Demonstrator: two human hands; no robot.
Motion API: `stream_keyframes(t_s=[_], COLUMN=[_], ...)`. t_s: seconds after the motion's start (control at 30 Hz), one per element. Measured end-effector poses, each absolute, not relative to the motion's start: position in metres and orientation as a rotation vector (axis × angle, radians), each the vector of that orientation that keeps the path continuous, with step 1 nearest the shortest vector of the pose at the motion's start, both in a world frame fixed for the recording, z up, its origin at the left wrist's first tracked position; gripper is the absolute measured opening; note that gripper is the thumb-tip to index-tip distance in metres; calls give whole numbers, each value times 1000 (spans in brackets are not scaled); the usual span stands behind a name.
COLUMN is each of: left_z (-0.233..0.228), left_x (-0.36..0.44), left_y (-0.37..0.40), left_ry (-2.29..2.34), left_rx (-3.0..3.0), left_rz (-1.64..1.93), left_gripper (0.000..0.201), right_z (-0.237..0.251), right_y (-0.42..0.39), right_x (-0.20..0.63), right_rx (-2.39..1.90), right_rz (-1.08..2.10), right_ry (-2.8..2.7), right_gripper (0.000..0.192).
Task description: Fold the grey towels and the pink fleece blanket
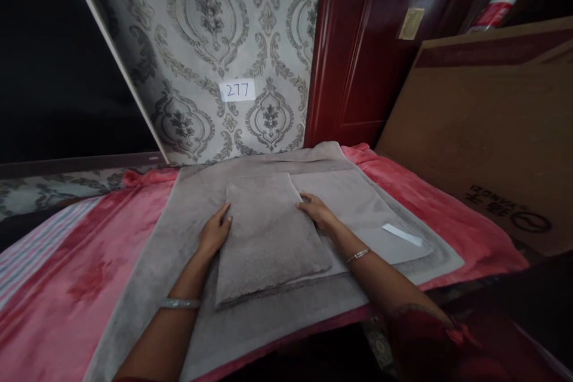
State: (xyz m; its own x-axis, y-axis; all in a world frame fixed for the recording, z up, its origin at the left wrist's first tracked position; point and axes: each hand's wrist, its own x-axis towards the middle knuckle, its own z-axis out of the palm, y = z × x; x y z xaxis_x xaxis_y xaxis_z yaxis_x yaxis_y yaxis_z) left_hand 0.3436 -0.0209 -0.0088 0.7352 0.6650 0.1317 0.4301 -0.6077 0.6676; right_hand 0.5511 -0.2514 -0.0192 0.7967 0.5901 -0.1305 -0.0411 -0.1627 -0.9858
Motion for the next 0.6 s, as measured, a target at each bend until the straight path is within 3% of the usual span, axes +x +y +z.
stream_keyframes(t_s=[0.23,0.6], left_z=[-3,-4], left_x=[344,343], left_y=[-30,-32], left_ry=[914,934], left_rx=[2360,2372], left_rz=[484,494], left_gripper=[53,52], right_z=[-24,-4], right_y=[-275,-260], right_x=[539,557], right_rx=[-1825,-2159], right_rz=[523,344], right_ry=[-567,-612], right_gripper=[72,72])
